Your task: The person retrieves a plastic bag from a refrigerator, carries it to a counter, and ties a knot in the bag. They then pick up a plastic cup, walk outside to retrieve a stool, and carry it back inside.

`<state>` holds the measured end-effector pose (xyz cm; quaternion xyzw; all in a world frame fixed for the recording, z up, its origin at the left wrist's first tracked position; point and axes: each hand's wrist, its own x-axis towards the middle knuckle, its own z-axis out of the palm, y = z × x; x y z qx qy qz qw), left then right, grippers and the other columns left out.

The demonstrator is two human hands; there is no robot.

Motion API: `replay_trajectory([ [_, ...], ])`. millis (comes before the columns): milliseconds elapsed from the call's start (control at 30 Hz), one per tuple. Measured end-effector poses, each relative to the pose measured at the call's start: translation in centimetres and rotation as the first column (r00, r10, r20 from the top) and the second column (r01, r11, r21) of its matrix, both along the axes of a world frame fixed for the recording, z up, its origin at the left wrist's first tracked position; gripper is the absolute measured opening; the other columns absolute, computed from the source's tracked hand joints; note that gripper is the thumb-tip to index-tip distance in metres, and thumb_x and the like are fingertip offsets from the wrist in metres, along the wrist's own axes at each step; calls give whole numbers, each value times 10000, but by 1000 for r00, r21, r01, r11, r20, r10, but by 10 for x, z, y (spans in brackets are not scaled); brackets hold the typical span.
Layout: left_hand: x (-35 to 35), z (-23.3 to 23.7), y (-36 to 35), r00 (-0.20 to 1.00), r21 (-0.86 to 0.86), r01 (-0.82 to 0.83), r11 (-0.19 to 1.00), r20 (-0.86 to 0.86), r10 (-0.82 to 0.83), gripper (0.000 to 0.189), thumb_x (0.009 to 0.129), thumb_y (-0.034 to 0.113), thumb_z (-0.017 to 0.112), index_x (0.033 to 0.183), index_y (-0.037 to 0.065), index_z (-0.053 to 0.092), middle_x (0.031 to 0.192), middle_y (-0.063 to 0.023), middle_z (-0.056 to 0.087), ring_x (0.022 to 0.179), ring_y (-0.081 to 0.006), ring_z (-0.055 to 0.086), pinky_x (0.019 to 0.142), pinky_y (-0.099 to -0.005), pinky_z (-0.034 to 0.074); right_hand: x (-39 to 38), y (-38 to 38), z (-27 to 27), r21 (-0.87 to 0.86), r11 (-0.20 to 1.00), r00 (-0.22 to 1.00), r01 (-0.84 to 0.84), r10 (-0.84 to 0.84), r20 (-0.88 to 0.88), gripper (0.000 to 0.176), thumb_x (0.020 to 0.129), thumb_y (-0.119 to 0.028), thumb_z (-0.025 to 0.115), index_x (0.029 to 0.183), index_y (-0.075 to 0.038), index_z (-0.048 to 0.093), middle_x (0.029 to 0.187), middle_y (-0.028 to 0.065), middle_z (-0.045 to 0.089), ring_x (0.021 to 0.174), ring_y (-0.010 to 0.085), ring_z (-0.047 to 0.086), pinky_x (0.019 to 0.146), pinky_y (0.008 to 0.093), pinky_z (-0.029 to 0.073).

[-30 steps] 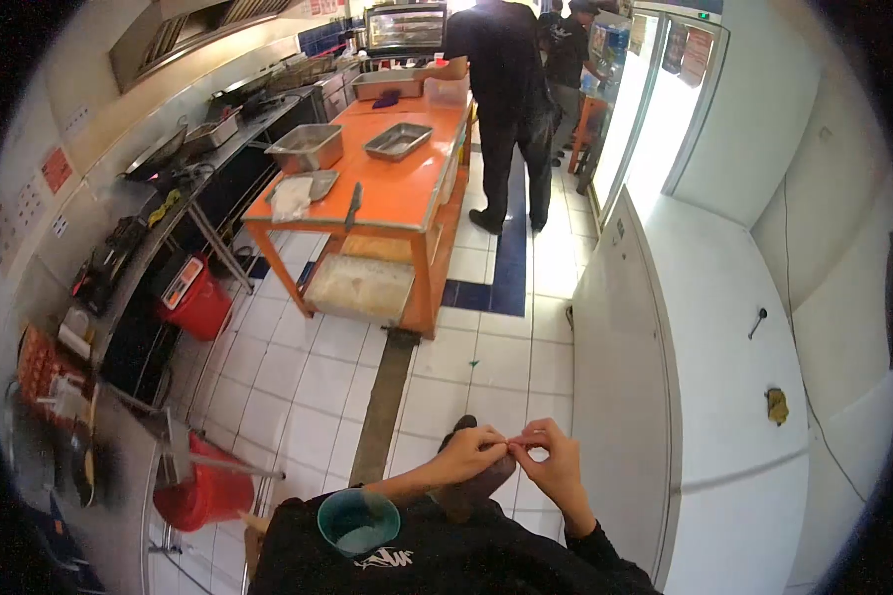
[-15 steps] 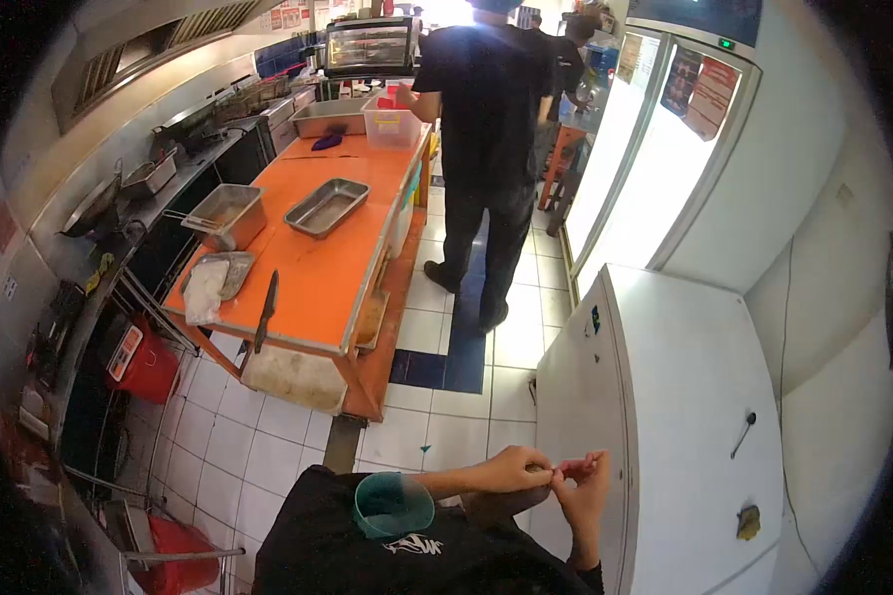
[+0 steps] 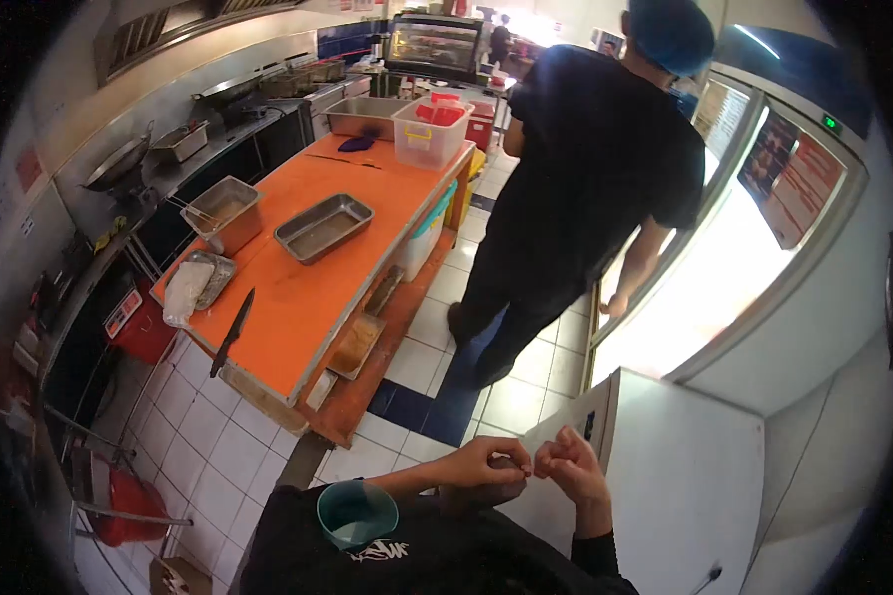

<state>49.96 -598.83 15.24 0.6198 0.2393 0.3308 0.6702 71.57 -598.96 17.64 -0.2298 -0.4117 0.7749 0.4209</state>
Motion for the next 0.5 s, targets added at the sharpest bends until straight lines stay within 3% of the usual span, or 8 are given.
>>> replay_trajectory([
  [200,5,-12,65,978,-44,-182,982,95,186,187,818,127,647,953,31,560,936,-45,608,940,-126,576,881,-284,434,16,99,5,120,904,882,-410,359,305,243,808,47,476,877,-119,312,827,70,509,714,151,479,658,288,390],
  [300,9,-13,94,992,-34,-119,992,47,121,162,827,106,649,956,47,571,975,-25,581,979,-116,546,891,-302,437,21,144,11,34,891,886,-453,445,127,234,778,12,513,865,-114,336,780,63,495,705,154,456,656,292,369],
  [433,14,-15,133,993,-47,-32,998,110,37,145,835,101,636,954,46,573,959,-34,592,960,-130,560,884,-308,441,14,188,12,-15,950,949,-312,311,-55,249,687,-15,527,849,-101,359,624,41,433,698,186,430,617,319,312],
  [500,13,-20,156,986,-25,-59,998,154,62,159,835,112,630,963,43,567,932,-45,603,938,-134,575,846,-300,456,13,212,1,-32,971,946,-238,224,-234,245,687,-30,554,846,-113,386,662,37,458,682,175,428,679,332,330],
])
